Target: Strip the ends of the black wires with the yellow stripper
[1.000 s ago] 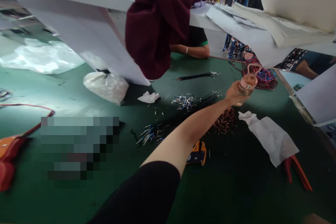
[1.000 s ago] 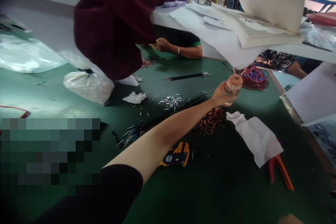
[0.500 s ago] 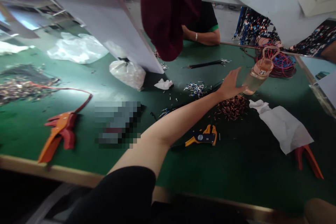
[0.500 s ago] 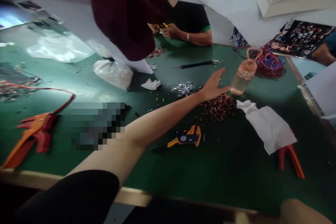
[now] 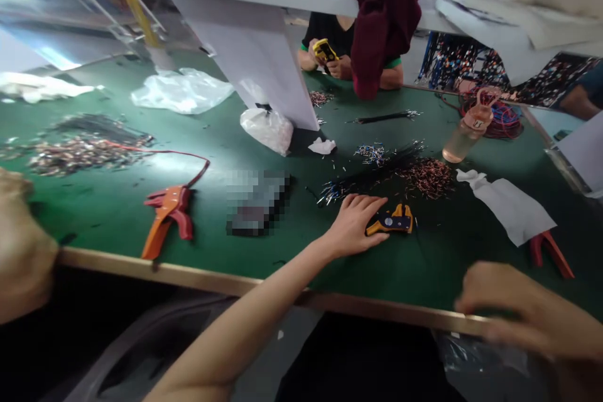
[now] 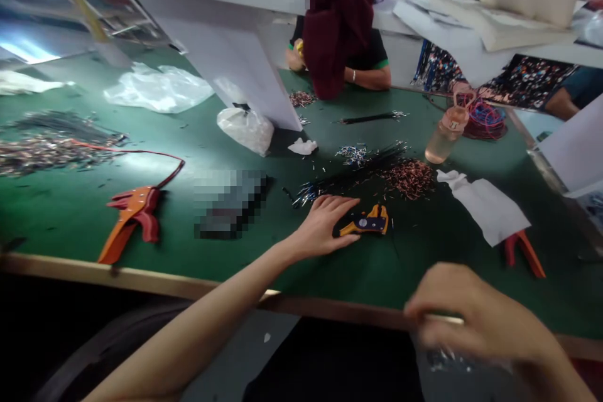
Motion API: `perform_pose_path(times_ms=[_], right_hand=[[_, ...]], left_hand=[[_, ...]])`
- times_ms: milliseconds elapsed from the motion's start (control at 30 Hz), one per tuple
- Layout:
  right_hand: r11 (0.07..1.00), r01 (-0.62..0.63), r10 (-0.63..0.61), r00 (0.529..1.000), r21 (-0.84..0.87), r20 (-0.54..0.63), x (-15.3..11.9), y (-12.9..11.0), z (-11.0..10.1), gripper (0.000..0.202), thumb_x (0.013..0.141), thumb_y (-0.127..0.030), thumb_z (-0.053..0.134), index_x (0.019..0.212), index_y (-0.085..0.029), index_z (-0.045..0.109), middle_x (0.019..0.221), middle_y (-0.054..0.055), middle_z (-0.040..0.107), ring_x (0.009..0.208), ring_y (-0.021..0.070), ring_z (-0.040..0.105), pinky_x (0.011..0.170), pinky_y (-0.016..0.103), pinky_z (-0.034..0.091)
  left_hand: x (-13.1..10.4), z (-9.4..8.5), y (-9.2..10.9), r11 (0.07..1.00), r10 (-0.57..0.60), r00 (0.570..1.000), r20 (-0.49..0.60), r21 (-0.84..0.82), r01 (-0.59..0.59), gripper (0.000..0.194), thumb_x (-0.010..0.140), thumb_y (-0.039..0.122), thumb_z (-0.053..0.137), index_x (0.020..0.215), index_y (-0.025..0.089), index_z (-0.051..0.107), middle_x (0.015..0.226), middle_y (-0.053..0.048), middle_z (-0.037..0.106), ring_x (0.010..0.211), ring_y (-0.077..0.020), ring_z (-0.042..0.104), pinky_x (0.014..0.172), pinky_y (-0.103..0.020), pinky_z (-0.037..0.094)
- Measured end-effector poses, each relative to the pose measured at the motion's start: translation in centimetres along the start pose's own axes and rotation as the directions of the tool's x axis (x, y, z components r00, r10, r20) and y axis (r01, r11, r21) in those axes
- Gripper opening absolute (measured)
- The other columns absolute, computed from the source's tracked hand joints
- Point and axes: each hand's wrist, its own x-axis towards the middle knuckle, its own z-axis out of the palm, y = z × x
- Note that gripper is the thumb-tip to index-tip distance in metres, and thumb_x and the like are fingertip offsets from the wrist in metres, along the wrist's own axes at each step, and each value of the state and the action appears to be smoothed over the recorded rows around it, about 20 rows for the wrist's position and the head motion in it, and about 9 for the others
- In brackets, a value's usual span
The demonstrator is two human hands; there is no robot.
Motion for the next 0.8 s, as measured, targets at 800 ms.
perform_pose_path(times_ms=[800], right_hand=[[0.973, -0.088, 0.165, 0.912, 0.214, -0.377, 7.5, 5.6, 12.0, 0.025, 0.096, -0.029, 0.053, 0.116, -0.024, 0.069, 0.092, 0.007, 0.075, 0.083, 0.0216, 0.071, 0.073, 0.032, 0.058]], left_hand=[[-1.2, 2.9, -2.7, 0.805, -0.189, 0.903, -0.386, -0.588, -0.083, 0.058, 0.081, 0.035, 0.066, 0.136, 0.022, 0.052, 0.123, -0.011, 0.067, 0.111, -0.0259, 0.064, 0.1, -0.045, 0.05]])
